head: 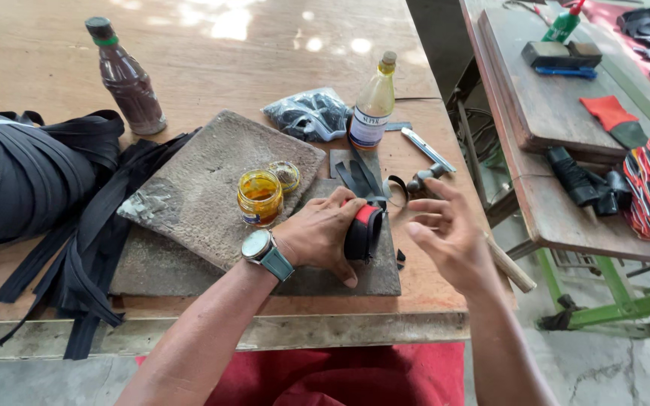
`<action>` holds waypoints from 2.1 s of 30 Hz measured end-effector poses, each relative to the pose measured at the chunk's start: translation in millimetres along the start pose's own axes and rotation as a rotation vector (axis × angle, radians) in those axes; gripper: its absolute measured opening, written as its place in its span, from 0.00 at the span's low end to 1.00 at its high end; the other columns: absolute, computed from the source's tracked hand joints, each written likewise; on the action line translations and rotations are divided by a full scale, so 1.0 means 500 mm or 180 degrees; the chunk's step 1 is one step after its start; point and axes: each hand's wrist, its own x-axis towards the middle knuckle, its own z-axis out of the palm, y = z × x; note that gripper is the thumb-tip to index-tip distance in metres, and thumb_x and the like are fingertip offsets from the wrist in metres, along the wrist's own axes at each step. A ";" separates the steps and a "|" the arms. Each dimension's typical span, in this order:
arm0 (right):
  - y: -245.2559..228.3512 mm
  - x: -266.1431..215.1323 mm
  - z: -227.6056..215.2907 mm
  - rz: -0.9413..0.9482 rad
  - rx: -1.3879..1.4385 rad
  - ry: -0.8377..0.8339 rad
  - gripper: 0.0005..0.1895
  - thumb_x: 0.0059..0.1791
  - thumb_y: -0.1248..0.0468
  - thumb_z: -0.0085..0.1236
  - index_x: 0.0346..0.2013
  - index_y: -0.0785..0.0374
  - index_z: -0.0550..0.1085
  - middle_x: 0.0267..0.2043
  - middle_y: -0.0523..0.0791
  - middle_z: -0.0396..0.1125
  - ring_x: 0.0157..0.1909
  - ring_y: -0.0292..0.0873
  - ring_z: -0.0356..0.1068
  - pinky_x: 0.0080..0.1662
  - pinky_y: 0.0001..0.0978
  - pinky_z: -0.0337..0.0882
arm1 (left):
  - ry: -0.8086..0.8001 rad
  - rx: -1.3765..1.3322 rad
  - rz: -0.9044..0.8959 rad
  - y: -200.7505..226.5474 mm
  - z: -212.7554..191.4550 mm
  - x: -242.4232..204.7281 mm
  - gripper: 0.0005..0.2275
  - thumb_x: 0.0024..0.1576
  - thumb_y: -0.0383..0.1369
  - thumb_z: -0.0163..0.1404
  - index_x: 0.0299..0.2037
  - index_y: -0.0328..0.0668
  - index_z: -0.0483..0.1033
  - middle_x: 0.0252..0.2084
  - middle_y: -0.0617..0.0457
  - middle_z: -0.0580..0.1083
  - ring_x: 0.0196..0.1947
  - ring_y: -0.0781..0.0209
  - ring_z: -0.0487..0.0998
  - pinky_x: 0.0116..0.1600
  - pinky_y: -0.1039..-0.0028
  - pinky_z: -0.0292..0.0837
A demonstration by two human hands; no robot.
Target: The person stitches together leather pieces and attaches a zipper to form a small pouch, using a needle and thread and applying adhesive by hand.
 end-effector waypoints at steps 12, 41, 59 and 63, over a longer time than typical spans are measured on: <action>0.059 0.014 0.054 0.0336 0.0520 -0.0005 0.47 0.44 0.73 0.63 0.73 0.60 0.51 0.57 0.55 0.68 0.51 0.43 0.73 0.48 0.33 0.76 | -0.0011 -0.0299 -0.0343 0.042 -0.070 0.021 0.47 0.27 0.51 0.70 0.59 0.37 0.67 0.56 0.43 0.67 0.56 0.45 0.72 0.63 0.65 0.69; -0.013 -0.089 0.039 0.0002 0.0497 -0.0149 0.40 0.44 0.77 0.64 0.69 0.65 0.58 0.34 0.47 0.73 0.36 0.36 0.73 0.40 0.26 0.74 | 0.0871 -0.6245 -0.0352 0.070 0.161 -0.033 0.05 0.58 0.26 0.49 0.33 0.32 0.77 0.30 0.53 0.76 0.28 0.68 0.75 0.36 0.78 0.74; -0.084 -0.069 0.056 -0.0017 -0.0359 -0.0083 0.46 0.45 0.75 0.64 0.74 0.61 0.53 0.43 0.53 0.76 0.39 0.39 0.74 0.42 0.28 0.73 | 0.1595 -0.4372 -0.1001 0.100 0.168 -0.015 0.13 0.61 0.36 0.51 0.34 0.29 0.80 0.25 0.59 0.75 0.23 0.76 0.69 0.26 0.80 0.66; -0.092 -0.091 0.055 -0.1166 -0.1253 -0.0379 0.43 0.45 0.74 0.65 0.72 0.62 0.55 0.40 0.49 0.76 0.42 0.37 0.78 0.48 0.28 0.75 | 0.1596 -0.3885 -0.1036 0.100 0.160 -0.007 0.14 0.59 0.36 0.51 0.32 0.29 0.81 0.23 0.59 0.75 0.23 0.75 0.70 0.26 0.78 0.66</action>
